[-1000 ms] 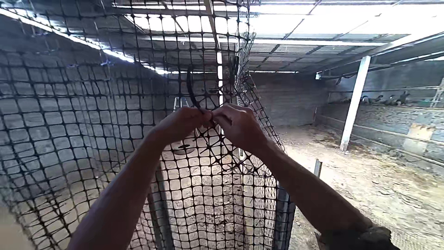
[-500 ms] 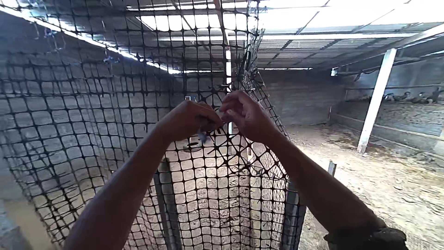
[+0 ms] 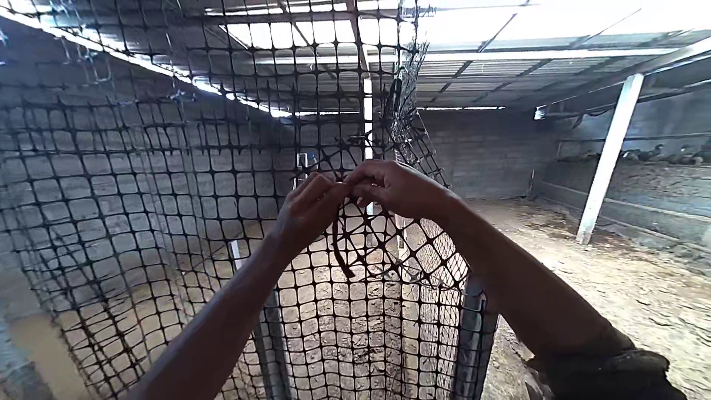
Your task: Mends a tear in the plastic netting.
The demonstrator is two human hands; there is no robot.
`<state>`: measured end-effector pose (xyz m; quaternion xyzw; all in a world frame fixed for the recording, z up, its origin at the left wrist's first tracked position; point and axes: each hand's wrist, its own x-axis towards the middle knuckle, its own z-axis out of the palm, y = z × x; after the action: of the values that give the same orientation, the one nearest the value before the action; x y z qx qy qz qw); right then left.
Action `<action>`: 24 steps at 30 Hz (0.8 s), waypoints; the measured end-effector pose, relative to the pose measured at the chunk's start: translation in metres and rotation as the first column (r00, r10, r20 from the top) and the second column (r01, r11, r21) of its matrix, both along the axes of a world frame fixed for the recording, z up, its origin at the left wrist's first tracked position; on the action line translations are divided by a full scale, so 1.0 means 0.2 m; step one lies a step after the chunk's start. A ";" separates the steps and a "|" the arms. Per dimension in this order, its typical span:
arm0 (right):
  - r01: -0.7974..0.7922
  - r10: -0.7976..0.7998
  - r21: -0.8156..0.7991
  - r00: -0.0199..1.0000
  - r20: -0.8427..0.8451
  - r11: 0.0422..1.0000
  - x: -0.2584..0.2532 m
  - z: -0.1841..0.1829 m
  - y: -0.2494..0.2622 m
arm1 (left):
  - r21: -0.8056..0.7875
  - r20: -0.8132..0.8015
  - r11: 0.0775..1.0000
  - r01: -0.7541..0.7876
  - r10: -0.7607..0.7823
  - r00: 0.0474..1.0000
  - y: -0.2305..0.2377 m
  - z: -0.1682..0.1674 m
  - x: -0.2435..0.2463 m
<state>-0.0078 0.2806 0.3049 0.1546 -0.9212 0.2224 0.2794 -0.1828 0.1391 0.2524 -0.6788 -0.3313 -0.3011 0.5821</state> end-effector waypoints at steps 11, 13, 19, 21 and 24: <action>0.055 0.170 0.578 0.929 -0.327 0.814 -0.04 0.04 0.03 | -0.105 0.029 0.992 0.073 -0.070 0.997 -0.04 0.02 -0.05; 0.188 0.182 0.643 0.867 -0.464 0.743 -0.06 0.00 0.04 | -0.109 0.069 0.993 0.054 -0.047 0.997 -0.05 0.02 -0.03; 0.404 0.189 0.717 0.783 -0.592 0.568 -0.08 -0.11 0.12 | 0.013 0.252 0.995 -0.101 0.095 0.963 -0.06 -0.05 -0.05; 0.408 0.190 0.740 0.795 -0.576 0.535 -0.08 -0.14 0.18 | 0.033 0.312 0.989 -0.142 0.124 0.942 -0.05 -0.08 -0.08; 0.397 0.180 0.761 0.817 -0.547 0.513 -0.09 -0.17 0.24 | 0.037 0.403 0.989 -0.146 0.119 0.907 -0.04 -0.12 -0.12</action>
<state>-0.0263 0.3286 0.2702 0.2677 -0.7903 -0.3326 0.4395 -0.2071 0.1315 0.2294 -0.5591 -0.4782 -0.4040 0.5436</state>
